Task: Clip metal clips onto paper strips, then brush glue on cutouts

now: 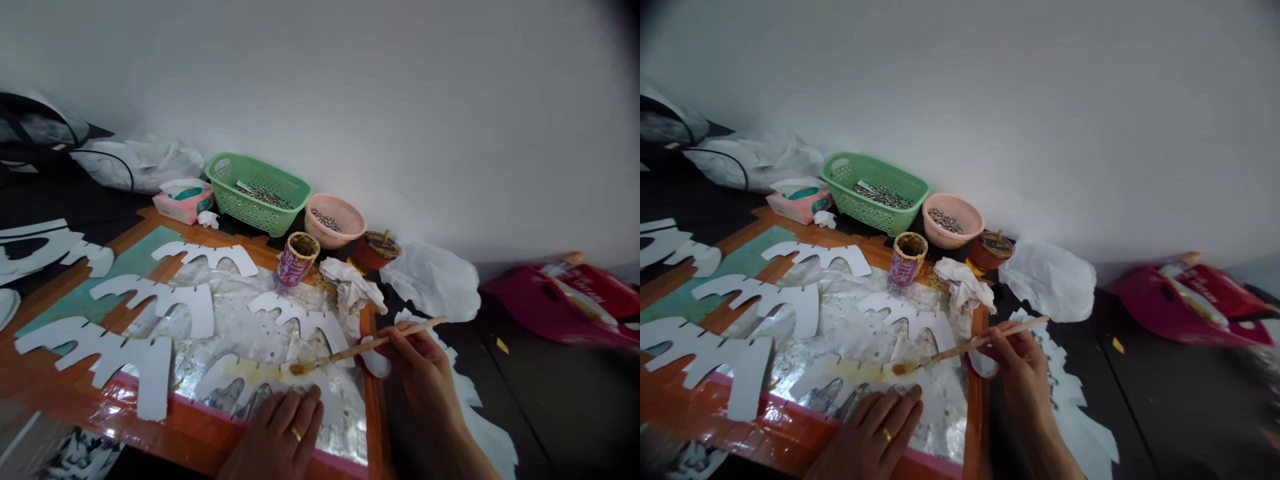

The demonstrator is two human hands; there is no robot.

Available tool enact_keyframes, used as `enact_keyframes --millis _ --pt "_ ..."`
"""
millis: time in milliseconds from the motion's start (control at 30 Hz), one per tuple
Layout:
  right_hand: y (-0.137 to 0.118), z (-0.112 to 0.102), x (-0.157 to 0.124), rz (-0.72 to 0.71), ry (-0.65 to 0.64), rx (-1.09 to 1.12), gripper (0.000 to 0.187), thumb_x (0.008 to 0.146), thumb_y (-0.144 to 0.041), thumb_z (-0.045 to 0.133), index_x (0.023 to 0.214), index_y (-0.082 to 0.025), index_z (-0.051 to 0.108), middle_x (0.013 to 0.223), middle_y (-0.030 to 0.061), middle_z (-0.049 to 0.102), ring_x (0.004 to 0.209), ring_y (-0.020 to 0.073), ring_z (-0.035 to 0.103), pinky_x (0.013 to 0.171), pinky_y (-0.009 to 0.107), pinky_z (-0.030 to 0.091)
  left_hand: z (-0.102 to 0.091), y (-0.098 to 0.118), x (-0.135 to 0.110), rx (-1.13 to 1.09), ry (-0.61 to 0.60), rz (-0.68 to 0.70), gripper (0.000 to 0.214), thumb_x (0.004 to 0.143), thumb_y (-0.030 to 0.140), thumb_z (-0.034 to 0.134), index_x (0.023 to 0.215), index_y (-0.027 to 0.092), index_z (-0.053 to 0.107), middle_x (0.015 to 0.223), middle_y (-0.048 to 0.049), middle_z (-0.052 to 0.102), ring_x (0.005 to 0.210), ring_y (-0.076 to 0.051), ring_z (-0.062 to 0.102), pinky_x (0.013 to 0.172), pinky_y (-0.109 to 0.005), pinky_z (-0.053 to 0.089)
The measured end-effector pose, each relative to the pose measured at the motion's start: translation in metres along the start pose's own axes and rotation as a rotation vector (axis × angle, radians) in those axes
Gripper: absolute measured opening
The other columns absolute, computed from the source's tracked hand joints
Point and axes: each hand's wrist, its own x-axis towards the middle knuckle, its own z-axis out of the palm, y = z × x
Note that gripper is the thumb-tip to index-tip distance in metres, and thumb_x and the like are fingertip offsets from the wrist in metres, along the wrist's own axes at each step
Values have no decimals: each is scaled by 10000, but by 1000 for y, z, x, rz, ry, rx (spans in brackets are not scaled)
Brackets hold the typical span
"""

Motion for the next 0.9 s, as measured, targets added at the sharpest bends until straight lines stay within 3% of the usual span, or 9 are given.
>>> enact_keyframes --millis 567,900 --pt "17 7 -4 -15 -25 38 366 625 -400 945 812 -215 692 786 7 749 742 174 718 680 268 626 -7 -8 3 43 117 65 423 1050 300 389 1409 135 542 1462 -55 594 1130 -226 574 934 -343 438" --pt "14 0 -12 -32 -56 66 325 650 -367 931 806 -228 681 842 13 752 815 213 744 764 330 626 9 -2 -1 28 143 63 472 1033 341 407 1426 104 518 1476 -107 573 1137 -255 561 938 -373 422"
